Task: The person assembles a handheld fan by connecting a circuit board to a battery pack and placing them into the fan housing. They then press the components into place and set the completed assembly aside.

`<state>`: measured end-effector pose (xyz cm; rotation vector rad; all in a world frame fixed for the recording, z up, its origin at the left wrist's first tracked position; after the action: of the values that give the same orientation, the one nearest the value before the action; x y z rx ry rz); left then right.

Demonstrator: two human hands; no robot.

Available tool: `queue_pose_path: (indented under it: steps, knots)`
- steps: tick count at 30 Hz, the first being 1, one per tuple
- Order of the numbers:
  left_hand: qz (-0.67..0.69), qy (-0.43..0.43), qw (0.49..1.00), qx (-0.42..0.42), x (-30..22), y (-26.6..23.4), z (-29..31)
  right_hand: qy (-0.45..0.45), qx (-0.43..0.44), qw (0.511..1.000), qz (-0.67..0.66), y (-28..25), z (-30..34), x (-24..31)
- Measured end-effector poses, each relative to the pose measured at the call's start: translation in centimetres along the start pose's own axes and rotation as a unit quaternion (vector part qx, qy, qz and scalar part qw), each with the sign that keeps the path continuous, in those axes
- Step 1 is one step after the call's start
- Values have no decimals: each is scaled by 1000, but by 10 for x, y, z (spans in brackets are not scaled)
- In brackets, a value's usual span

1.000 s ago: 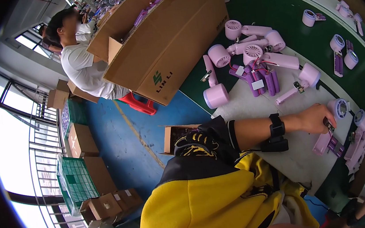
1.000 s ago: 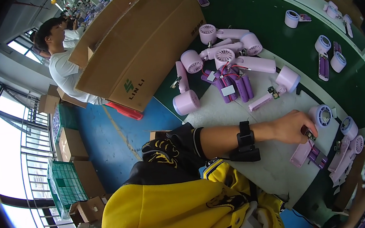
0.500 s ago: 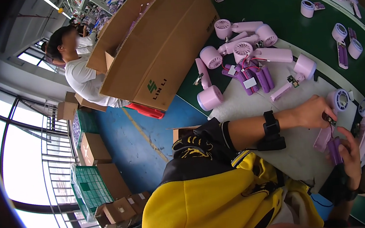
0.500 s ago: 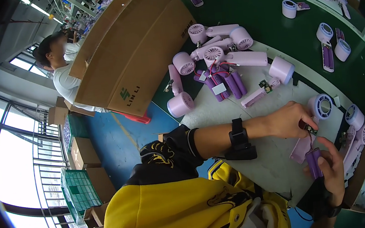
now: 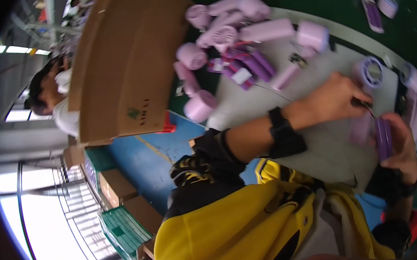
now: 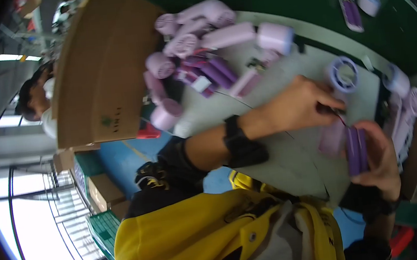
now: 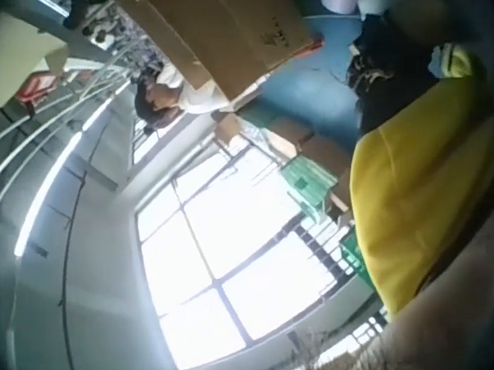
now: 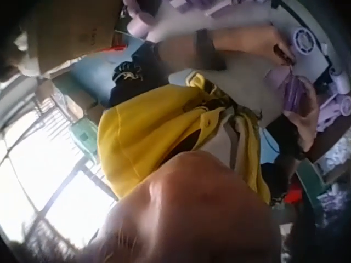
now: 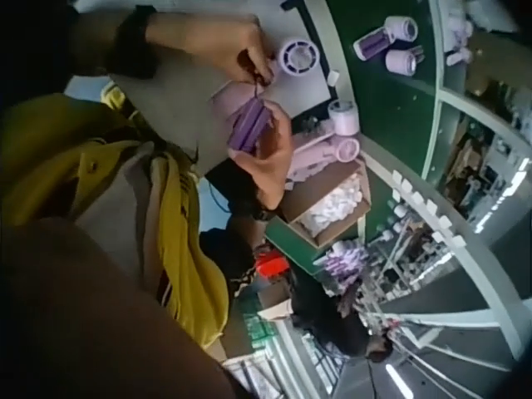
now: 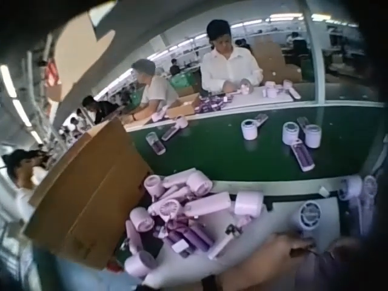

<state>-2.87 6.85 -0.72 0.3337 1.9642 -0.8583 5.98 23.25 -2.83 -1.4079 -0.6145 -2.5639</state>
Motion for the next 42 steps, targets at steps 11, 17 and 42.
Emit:
queue_pose_path:
  steps: [11, 17, 42]
  knots:
    - [-16, -35, 999, 30, -26, -22, -3, -70, 19, 988, 133, 40, 4, 43]
    - [-55, -2, 998, 25, -34, -23, 1, -64, 6, 988, 139, 42, 10, 41]
    - [-17, 11, 998, 61, -26, 5, -20, -220, -148, 834, 484, 30, 9, 42]
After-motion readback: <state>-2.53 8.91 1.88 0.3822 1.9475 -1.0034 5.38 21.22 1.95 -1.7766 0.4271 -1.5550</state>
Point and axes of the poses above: each hand's wrist, its own z-axis away from the middle knuckle, its own y-axis out of the palm, x = y × z, the point moved 8 cm from there along -z, towards the middle knuckle, and after that the axes turned 3 degrees about y, right-handed, at the moved point
